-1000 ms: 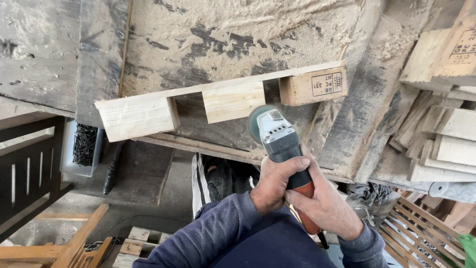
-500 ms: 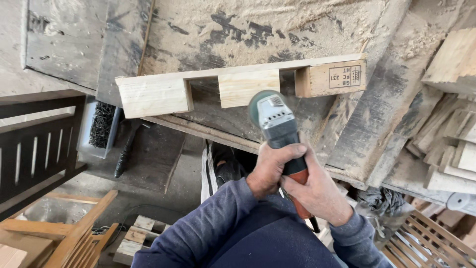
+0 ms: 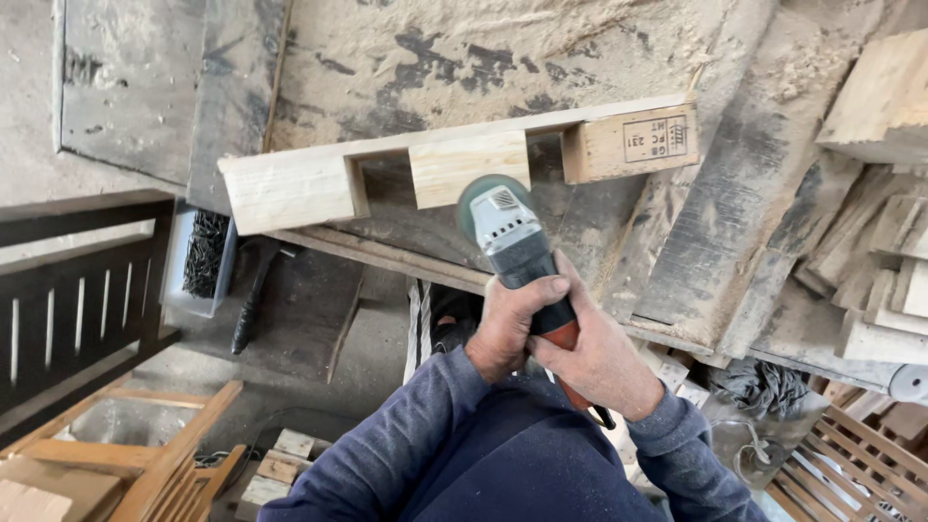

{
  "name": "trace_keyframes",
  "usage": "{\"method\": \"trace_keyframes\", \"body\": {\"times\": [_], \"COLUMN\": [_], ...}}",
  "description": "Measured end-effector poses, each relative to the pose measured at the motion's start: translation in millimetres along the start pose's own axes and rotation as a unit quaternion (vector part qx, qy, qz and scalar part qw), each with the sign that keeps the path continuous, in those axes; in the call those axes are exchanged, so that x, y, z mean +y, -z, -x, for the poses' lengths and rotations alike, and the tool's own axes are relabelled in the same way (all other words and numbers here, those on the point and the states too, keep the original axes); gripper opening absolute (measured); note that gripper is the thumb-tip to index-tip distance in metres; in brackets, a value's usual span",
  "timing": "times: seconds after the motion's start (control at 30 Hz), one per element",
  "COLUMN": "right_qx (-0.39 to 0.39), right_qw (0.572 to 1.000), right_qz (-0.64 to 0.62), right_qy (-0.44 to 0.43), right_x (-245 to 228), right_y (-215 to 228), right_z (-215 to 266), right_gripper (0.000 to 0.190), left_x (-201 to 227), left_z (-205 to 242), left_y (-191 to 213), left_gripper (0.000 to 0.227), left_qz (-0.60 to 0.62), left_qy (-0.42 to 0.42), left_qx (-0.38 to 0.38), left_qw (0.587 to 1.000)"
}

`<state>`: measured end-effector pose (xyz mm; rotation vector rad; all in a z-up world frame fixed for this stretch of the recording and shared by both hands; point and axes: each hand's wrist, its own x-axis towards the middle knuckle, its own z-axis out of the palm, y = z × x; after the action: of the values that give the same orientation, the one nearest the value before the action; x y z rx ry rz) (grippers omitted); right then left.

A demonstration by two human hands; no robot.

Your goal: The person uses an angle grinder with a sanding disc to smooth the edges and surfaces of small wooden blocks. The person repositions the blocks multiple times to access different sides and continues sanding until the clip ends.

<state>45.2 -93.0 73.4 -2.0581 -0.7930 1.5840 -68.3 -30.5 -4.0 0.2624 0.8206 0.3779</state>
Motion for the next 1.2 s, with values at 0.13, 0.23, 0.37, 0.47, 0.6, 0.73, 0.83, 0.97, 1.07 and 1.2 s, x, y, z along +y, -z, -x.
{"method": "trace_keyframes", "body": {"times": [0.13,0.23,0.37,0.47,0.6,0.73,0.83,0.97,1.07,1.2], "right_qx": [0.082,0.138,0.152,0.152,0.127,0.076,0.063,0.068,0.06,0.075], "right_qw": [0.997,0.99,0.983,0.986,0.988,0.983,0.987,0.997,0.994,0.987], "right_qz": [-0.002,-0.023,-0.076,-0.035,-0.02,-0.032,-0.015,0.008,-0.016,-0.058], "right_qy": [0.007,-0.03,-0.076,-0.054,-0.09,-0.167,-0.15,-0.034,-0.085,-0.126], "right_x": [6.8,12.3,14.7,8.7,-4.5,-10.5,-11.4,-10.8,-4.6,-3.7], "right_y": [17.9,36.4,53.2,62.2,80.1,95.7,97.7,95.1,104.1,113.6], "right_z": [9.8,20.2,32.2,25.4,7.2,-7.5,-2.1,5.7,-8.1,-17.5], "right_gripper": [0.1,0.099,0.103,0.104,0.101,0.095,0.093,0.101,0.089,0.082], "left_x": [-12.9,-24.4,-36.2,-32.2,-17.9,-5.9,-6.3,-7.9,-5.5,-3.6], "left_z": [-19.6,-38.0,-42.6,-48.4,-68.9,-82.3,-69.2,-55.0,-77.1,-94.4], "left_y": [-25.2,-49.4,-71.2,-77.3,-81.8,-85.9,-93.4,-96.2,-92.1,-96.2], "left_gripper": [0.035,0.033,0.033,0.034,0.035,0.036,0.036,0.038,0.039,0.041], "left_qz": [-0.009,-0.01,-0.016,-0.013,-0.014,0.018,0.02,0.01,0.001,0.004], "left_qy": [0.039,0.088,0.13,0.151,0.142,0.14,0.123,0.148,0.126,0.126], "left_qx": [-0.047,-0.095,-0.122,-0.11,-0.091,-0.097,-0.099,-0.067,-0.081,-0.074], "left_qw": [0.998,0.992,0.984,0.982,0.986,0.985,0.987,0.987,0.989,0.989]}}
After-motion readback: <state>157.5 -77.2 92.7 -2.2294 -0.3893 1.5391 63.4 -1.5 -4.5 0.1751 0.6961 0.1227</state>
